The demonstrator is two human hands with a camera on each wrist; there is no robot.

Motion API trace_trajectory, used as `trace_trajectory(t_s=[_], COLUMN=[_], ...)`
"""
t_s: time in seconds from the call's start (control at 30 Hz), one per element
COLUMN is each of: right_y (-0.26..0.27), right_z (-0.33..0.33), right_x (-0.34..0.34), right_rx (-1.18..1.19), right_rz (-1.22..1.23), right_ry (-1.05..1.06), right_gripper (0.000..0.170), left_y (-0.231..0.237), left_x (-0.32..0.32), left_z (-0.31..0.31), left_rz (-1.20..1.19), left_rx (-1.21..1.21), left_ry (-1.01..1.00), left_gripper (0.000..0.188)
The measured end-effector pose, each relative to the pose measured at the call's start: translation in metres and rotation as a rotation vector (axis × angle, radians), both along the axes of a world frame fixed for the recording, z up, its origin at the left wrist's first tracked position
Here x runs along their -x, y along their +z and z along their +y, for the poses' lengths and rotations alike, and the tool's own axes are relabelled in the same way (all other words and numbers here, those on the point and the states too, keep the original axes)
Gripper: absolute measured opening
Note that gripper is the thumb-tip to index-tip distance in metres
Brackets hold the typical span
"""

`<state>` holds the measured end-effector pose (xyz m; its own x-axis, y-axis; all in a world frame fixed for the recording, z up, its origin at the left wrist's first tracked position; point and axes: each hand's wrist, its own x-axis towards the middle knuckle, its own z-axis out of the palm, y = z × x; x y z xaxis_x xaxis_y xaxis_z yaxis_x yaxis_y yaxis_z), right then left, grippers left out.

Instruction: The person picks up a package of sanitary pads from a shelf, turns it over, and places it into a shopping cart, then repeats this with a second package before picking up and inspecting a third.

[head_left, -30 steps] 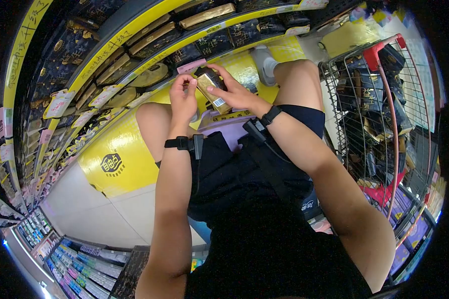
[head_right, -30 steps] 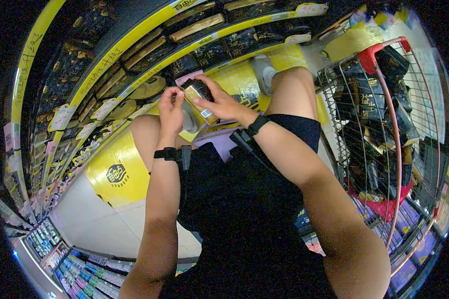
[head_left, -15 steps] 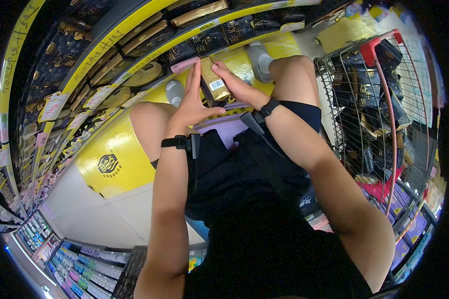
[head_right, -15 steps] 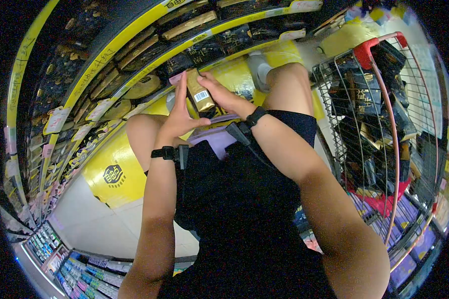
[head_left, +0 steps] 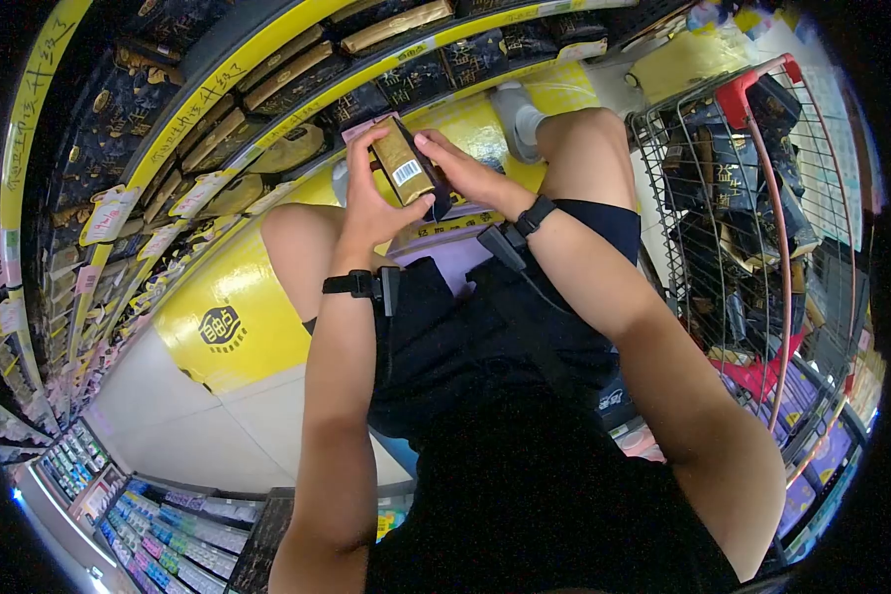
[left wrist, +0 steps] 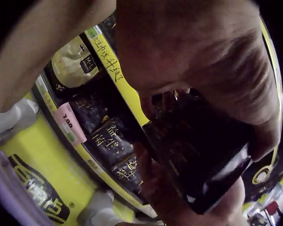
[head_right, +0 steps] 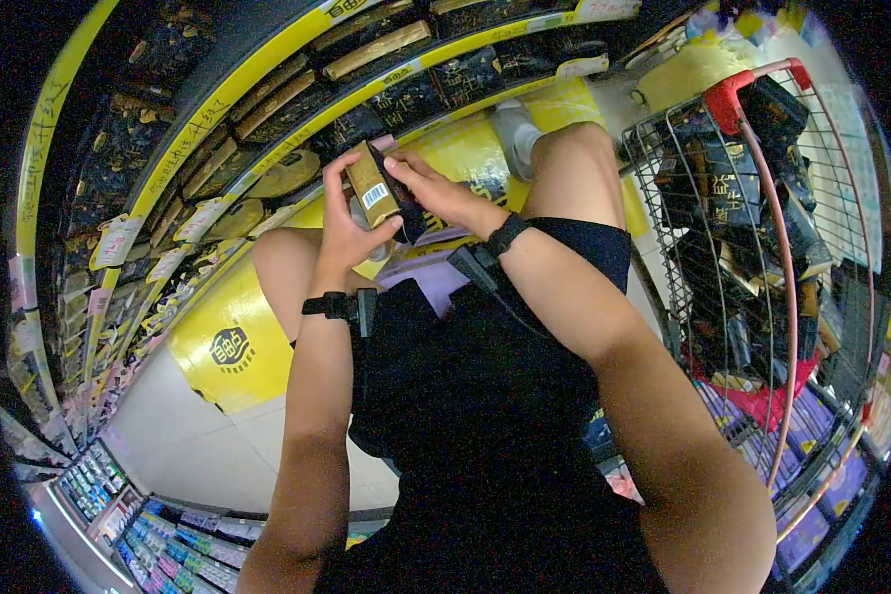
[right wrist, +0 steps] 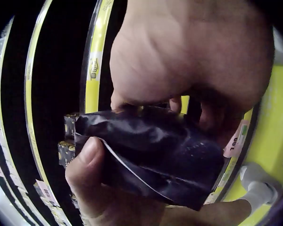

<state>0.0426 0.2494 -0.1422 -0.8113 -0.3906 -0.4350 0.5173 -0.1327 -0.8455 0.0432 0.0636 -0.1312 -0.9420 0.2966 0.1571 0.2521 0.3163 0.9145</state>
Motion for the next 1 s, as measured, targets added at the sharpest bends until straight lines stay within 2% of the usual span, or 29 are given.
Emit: trace_trajectory(t_s=[0.07,0.1,0.2,0.23,0.33,0.37,0.47,0.57,0.67,0.87,0.97,1.0], right_y=[-0.033,-0.035,-0.031,-0.027,-0.011,-0.021,-0.021,-0.003,-0.008,-0.001,-0.019,-0.016], right_z=[-0.007,-0.007,0.002,0.003,0.004,0.002,0.003,0.011,0.013,0.013,0.006,0.006], right_x=[0.001,0.001,-0.003,-0.001,-0.006,-0.006,-0.008,-0.003,0.0,-0.004,-0.009,-0.009], right_rx=[0.09,0.1,0.042,0.079,-0.117,-0.128,-0.159,0.001,-0.008,-0.09,-0.08,-0.055], right_rz=[0.052,0.104,0.392,0.414,0.538,0.542,0.57,0.255,0.355,0.328,0.448,0.419], right_ry=[0.002,0.028,0.124,0.155,0.28,0.288,0.294,0.357,0.362,0.375,0.306,0.307], right_gripper=[0.073,0.084,0.095,0.108,0.114,0.118,0.115,0.112,0.109,0.112,0.113,0.114], left_y=[-0.005,-0.008,-0.014,-0.015,-0.018,-0.019,-0.025,-0.022,-0.016,-0.002,-0.004,-0.002], left_x=[0.001,0.001,0.002,0.002,0.003,0.003,0.005,0.004,0.002,0.002,0.002,0.002], left_z=[-0.003,-0.006,-0.008,-0.008,-0.011,-0.012,-0.013,-0.011,-0.01,-0.009,-0.008,-0.006], left_rz=[-0.015,-0.025,-0.055,-0.096,-0.154,-0.162,-0.198,-0.269,-0.318,-0.34,-0.379,-0.391], left_rx=[-0.024,-0.019,-0.03,-0.077,-0.112,-0.107,-0.156,-0.272,-0.349,-0.455,-0.476,-0.476], left_ry=[0.029,0.04,0.079,0.089,0.122,0.131,0.151,0.15,0.12,0.035,-0.014,-0.034], left_gripper=[0.088,0.087,0.078,0.076,0.07,0.068,0.066,0.065,0.063,0.064,0.068,0.069])
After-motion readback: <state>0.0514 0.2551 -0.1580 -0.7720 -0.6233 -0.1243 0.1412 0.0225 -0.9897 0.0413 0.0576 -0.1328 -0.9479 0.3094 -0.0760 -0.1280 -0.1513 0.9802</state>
